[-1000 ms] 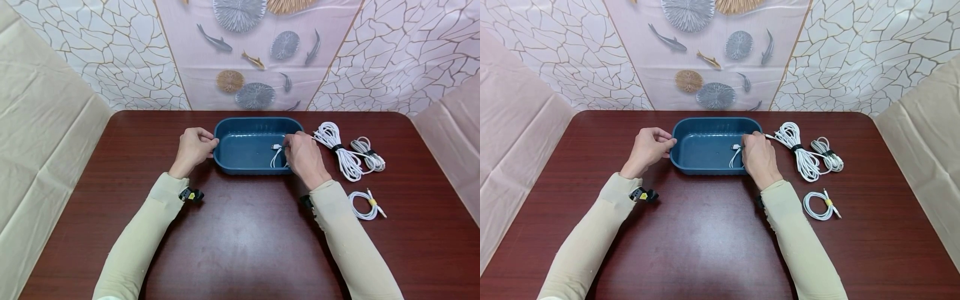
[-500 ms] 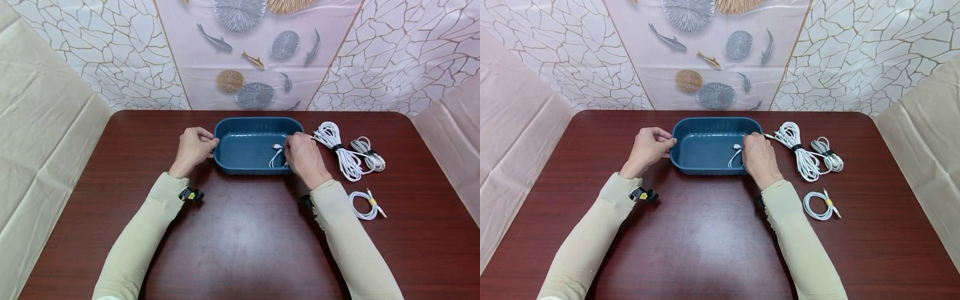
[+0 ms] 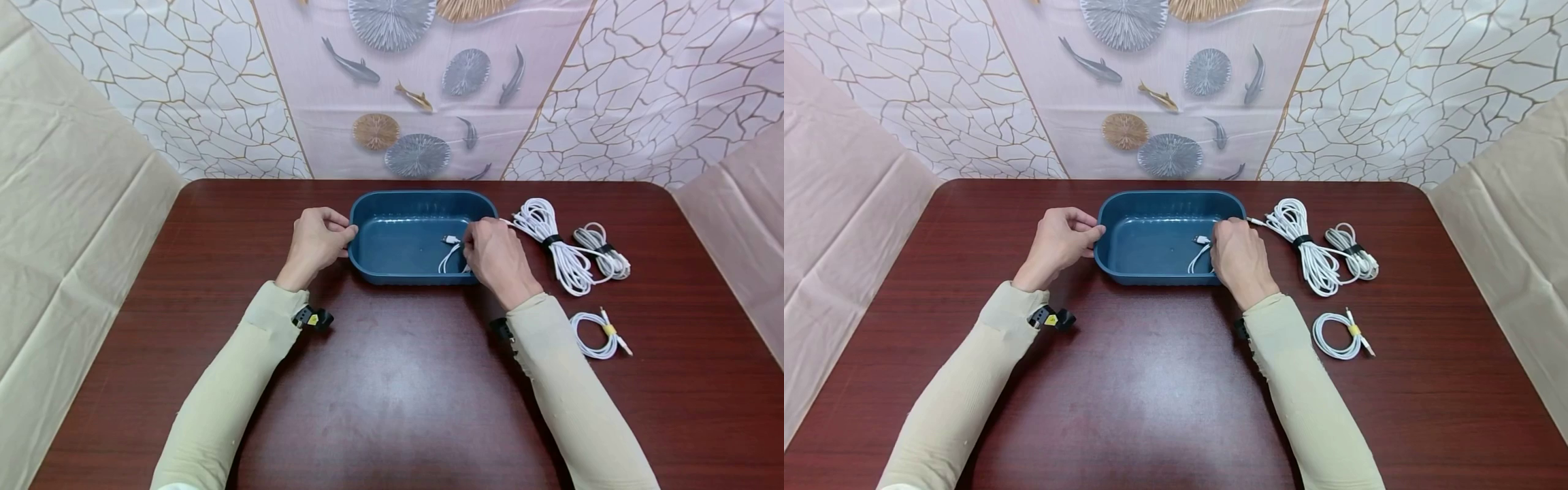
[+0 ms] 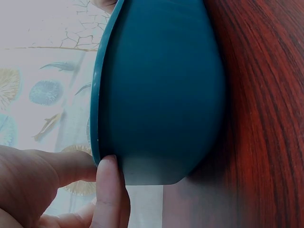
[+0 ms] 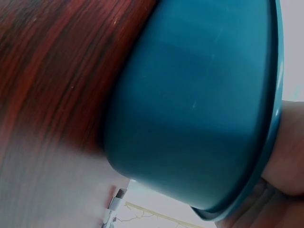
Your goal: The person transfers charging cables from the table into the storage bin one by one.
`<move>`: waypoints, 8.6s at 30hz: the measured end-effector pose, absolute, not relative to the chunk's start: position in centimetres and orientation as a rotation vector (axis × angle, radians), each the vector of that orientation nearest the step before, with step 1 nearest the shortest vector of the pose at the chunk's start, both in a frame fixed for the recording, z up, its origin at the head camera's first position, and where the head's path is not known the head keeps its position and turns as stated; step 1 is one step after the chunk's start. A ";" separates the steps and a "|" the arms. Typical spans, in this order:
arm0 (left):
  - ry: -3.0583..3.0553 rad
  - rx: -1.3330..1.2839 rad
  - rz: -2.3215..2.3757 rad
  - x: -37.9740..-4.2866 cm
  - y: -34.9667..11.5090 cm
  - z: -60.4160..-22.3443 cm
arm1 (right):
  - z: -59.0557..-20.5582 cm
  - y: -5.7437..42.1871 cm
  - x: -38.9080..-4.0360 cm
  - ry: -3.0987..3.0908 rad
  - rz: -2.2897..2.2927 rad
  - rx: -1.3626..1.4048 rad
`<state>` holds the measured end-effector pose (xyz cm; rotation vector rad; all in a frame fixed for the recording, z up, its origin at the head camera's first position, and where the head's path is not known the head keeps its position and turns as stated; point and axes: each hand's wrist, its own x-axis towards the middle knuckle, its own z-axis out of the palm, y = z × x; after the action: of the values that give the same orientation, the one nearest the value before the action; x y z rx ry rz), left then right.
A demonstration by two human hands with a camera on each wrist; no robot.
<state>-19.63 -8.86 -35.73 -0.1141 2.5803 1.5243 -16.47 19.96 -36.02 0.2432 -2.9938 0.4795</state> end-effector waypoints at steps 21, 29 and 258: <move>2.592 -0.110 1.524 -19.7 -8.8 -35.8 | -36.1 19.9 -16.4 -2.980 0.433 0.251; 2.585 -0.108 1.529 -19.6 -8.9 -35.8 | -35.9 20.0 -16.5 -2.986 0.468 0.255; 2.590 -0.135 1.544 -19.5 -8.7 -35.6 | -32.5 30.7 -8.4 -3.200 0.368 0.269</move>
<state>-19.46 -8.71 -35.58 -0.1351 2.5901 1.5443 -8.41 30.71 -32.53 0.2689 -3.1998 0.3680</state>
